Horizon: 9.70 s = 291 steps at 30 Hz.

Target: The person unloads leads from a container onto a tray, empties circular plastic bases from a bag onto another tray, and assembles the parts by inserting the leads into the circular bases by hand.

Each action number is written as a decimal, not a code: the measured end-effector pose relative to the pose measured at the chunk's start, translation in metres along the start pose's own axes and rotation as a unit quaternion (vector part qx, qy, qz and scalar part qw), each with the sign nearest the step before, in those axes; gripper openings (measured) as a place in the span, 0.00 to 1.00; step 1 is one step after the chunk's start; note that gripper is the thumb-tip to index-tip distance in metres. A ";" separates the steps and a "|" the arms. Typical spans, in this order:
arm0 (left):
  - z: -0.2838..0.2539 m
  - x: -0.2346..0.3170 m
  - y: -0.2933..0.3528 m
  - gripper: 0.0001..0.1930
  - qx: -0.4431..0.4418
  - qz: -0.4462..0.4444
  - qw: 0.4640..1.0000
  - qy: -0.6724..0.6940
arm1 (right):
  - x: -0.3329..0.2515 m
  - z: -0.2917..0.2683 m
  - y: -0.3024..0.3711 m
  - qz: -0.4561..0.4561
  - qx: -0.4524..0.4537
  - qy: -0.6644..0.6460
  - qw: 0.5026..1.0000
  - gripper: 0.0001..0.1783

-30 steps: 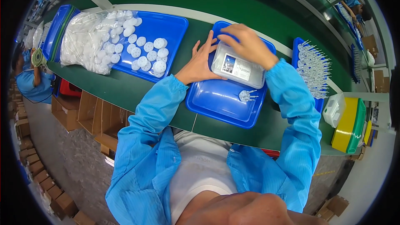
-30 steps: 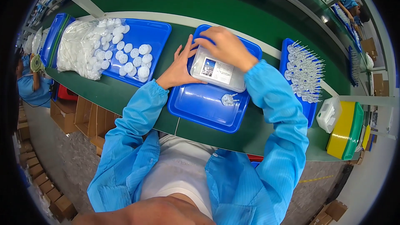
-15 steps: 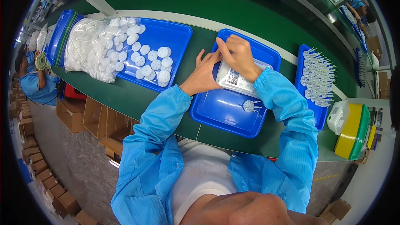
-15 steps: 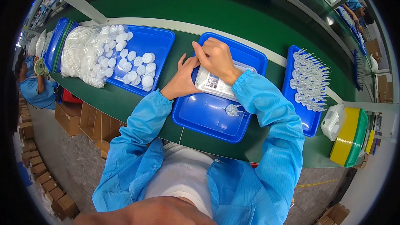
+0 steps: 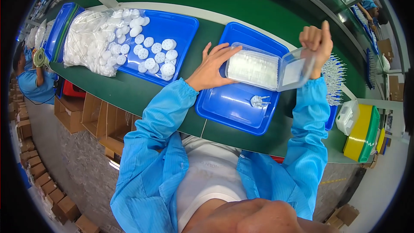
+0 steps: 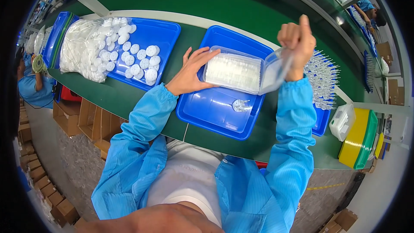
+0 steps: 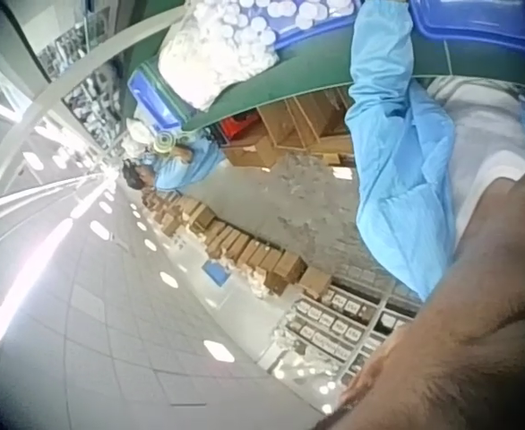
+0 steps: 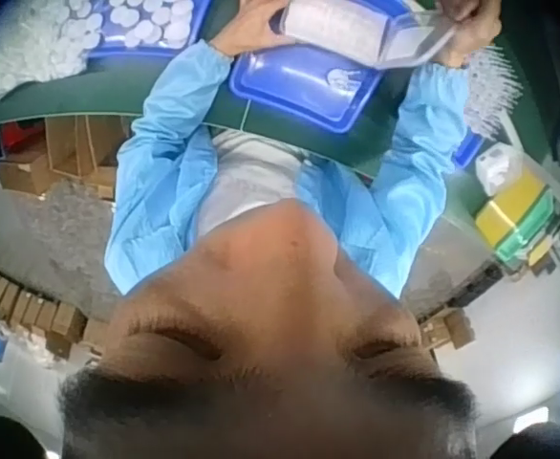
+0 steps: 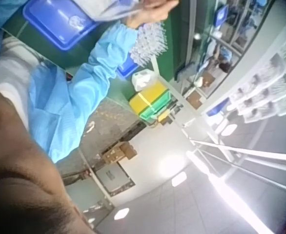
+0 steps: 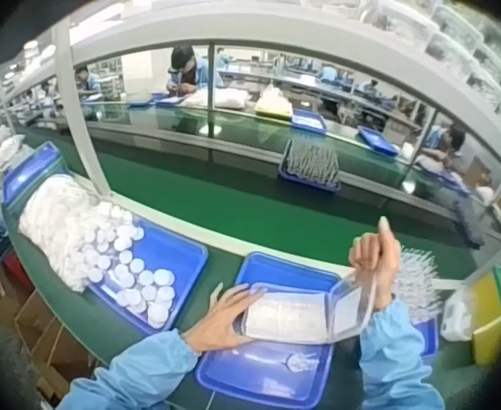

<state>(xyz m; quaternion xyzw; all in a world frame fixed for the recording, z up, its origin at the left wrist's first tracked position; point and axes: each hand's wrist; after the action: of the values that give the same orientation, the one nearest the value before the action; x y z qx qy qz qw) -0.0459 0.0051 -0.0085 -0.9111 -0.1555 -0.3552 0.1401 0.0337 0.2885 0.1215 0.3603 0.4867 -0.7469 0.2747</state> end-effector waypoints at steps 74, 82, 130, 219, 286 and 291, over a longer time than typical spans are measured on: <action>-0.046 0.021 0.197 0.07 0.406 -0.112 0.907 0.002 | -0.032 0.032 0.208 0.175 -0.169 0.594 0.767 0.38; 0.004 0.071 0.062 0.14 -0.037 0.101 0.991 0.083 | -0.008 0.036 0.226 0.168 -0.158 0.601 0.765 0.28; -0.003 0.048 0.061 0.24 -0.054 -0.092 0.798 0.593 | 0.047 0.070 0.116 0.093 -0.160 0.664 0.724 0.09; 0.007 0.067 0.032 0.20 0.058 0.109 0.959 0.257 | -0.005 0.063 0.184 0.020 -0.152 0.448 0.881 0.18; -0.042 0.074 -0.118 0.35 -0.457 0.078 0.857 0.225 | -0.054 0.013 0.140 0.215 -0.100 0.327 0.915 0.10; -0.058 0.068 -0.139 0.33 -0.406 -0.005 0.891 0.201 | -0.038 0.004 0.106 0.252 -0.074 0.316 0.912 0.10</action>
<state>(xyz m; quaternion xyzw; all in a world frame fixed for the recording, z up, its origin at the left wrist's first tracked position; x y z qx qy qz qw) -0.0872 0.1232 0.0997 -0.7968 0.0290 -0.5636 -0.2160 0.1360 0.2473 0.0975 0.6667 0.4950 -0.4620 0.3116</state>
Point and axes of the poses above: each hand's wrist, its own y-axis away from the middle knuckle, its own z-axis out of the palm, x = y × z, and after that the axes turned 10 degrees about -x, right-handed
